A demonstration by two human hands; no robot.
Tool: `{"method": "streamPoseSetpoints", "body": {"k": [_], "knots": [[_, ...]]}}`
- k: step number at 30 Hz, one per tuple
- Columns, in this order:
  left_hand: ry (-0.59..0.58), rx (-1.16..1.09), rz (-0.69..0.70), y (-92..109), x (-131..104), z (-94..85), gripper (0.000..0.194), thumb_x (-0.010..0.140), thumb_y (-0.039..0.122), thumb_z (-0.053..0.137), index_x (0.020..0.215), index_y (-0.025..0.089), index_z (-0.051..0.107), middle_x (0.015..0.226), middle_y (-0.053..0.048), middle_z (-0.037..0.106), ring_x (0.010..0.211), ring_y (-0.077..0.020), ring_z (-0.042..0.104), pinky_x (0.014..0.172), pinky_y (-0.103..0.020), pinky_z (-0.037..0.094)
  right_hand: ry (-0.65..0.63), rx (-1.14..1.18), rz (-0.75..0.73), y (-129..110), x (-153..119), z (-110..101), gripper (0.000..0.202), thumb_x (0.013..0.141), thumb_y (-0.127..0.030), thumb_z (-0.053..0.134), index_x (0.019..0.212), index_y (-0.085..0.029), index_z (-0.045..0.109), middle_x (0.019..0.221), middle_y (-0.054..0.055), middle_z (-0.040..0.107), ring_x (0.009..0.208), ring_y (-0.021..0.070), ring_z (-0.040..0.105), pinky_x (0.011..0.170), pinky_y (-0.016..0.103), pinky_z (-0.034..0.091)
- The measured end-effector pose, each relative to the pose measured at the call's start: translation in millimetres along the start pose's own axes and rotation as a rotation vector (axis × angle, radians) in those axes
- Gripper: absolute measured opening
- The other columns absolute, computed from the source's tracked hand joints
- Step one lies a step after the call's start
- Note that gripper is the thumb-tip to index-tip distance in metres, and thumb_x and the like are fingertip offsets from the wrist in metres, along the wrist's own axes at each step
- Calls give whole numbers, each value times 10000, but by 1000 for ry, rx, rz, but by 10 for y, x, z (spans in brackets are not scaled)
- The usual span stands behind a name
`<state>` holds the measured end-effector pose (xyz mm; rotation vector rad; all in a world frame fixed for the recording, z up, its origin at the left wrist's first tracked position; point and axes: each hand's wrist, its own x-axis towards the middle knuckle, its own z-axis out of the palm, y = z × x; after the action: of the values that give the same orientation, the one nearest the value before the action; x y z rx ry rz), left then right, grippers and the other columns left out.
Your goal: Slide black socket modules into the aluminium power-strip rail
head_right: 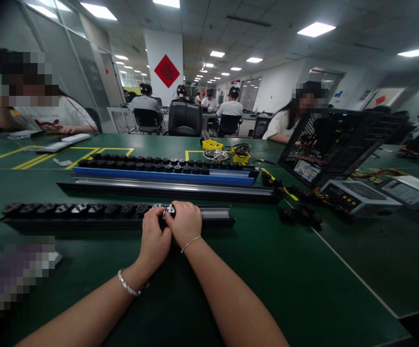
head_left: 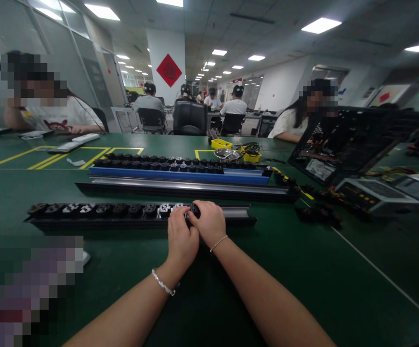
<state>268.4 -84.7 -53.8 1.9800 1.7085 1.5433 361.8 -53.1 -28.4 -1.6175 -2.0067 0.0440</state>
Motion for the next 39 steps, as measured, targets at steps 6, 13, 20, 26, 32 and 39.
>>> {"method": "streamPoseSetpoints", "body": {"k": [6,13,20,26,32,39], "knots": [[-38,7,-19,5,7,3,395,695,63,419,1070,170,482,1073,-105,545,1038,-242,499,933,-459,405,29,7,-12,14,-14,27,247,808,-357,518,979,-204,609,971,48,657,934,194,551,843,319,349],[-70,16,-26,3,11,-5,395,702,72,426,1084,145,490,1098,-120,561,1038,-241,512,934,-450,410,41,15,5,31,-11,56,235,807,-336,508,961,-187,604,929,57,652,947,199,546,932,340,307],[-78,-23,-53,13,14,-35,373,692,83,449,1046,198,482,1056,-78,574,1005,-231,539,900,-443,437,55,24,16,34,-23,61,234,799,-314,497,970,-188,595,944,59,655,952,197,550,949,348,304],[-125,98,-49,32,-1,-54,296,708,124,462,991,201,502,957,-65,602,915,-248,555,868,-471,421,51,-2,55,45,-18,45,260,780,-312,509,988,-178,589,962,90,653,993,224,536,922,351,337],[-160,148,25,35,-11,-62,331,703,125,466,1024,198,508,1006,-70,606,976,-249,543,924,-458,386,60,-7,56,81,-37,16,223,783,-299,492,950,-183,584,939,78,650,961,216,539,896,337,342],[-186,152,77,42,-8,-74,314,708,113,461,1005,206,501,977,-62,605,957,-242,549,920,-467,384,90,-59,39,116,-49,0,190,780,-313,494,905,-192,571,892,66,637,927,214,525,867,343,339]]}}
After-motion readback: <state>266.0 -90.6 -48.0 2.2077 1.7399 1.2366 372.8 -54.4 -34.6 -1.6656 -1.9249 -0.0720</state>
